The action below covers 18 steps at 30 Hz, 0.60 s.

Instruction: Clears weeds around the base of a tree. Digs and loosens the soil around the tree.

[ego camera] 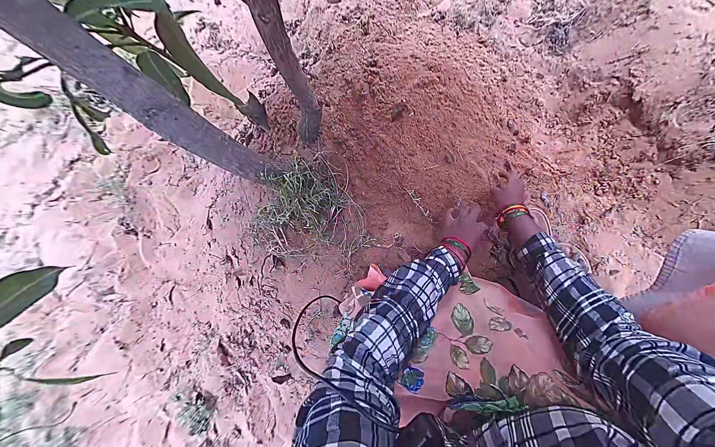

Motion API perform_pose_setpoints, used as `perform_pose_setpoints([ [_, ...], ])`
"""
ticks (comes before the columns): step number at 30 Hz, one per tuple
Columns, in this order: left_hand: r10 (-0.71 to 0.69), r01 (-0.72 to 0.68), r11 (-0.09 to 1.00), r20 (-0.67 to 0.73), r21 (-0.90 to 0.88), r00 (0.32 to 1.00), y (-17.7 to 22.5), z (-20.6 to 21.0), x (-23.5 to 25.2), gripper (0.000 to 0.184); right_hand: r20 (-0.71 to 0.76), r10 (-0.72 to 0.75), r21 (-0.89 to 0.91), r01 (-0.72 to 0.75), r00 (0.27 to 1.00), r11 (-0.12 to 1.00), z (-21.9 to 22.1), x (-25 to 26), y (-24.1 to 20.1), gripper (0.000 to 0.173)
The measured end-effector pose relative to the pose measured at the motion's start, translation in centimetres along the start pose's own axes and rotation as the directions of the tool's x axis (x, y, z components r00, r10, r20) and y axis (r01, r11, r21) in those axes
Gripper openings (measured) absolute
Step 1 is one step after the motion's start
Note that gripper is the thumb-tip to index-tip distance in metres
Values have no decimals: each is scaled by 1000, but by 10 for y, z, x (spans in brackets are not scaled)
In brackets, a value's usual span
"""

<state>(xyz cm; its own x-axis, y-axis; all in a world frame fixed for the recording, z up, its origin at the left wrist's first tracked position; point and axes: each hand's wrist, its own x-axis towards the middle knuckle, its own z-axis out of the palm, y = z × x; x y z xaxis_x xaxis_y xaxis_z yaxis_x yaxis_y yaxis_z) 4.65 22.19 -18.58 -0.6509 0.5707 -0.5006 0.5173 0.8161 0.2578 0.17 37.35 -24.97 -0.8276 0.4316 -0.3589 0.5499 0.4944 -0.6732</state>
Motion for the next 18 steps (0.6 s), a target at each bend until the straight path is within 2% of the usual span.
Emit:
perform_pose_setpoints([
  [1, -19, 15, 998, 60, 64, 998, -7, 12, 8, 44, 35, 59, -35, -58, 998, 998, -2, -18, -6, 55],
  [3, -15, 5, 987, 66, 159, 998, -33, 21, 15, 43, 261, 195, -96, -176, 945, 980, -17, -56, -50, 60],
  [4, -6, 2, 983, 23, 184, 1000, -48, 16, 15, 39, 319, 223, -95, -203, 921, 975, -14, -66, -70, 62],
  [6, -16, 37, 976, -99, 216, 995, -78, -9, 8, 32, 347, 185, -19, -190, 920, 982, 1, -78, -100, 63],
  [8, -107, 150, 970, -213, 193, 971, -103, -42, -6, 34, 383, 47, 83, -85, 923, 993, 12, -84, -128, 59],
  [10, -266, 293, 955, -317, 38, 910, -116, -75, -24, 36, 442, -168, 169, 102, 881, 980, 11, -82, -152, 50],
  [13, -419, 390, 908, -395, -156, 818, -101, -107, -50, 38, 584, -451, 223, 401, 675, 888, -9, -72, -174, 41],
  [15, -445, 389, 895, -368, -219, 816, -70, -110, -57, 41, 621, -440, 170, 437, 648, 883, -26, -67, -178, 40],
  [17, -427, 386, 900, -236, -202, 873, -37, -94, -54, 49, 678, -322, -102, 519, 661, 849, -43, -56, -165, 39],
  [18, -387, 357, 915, -162, -186, 907, -24, -77, -47, 52, 725, -229, -269, 573, 650, 774, -47, -47, -150, 39],
])
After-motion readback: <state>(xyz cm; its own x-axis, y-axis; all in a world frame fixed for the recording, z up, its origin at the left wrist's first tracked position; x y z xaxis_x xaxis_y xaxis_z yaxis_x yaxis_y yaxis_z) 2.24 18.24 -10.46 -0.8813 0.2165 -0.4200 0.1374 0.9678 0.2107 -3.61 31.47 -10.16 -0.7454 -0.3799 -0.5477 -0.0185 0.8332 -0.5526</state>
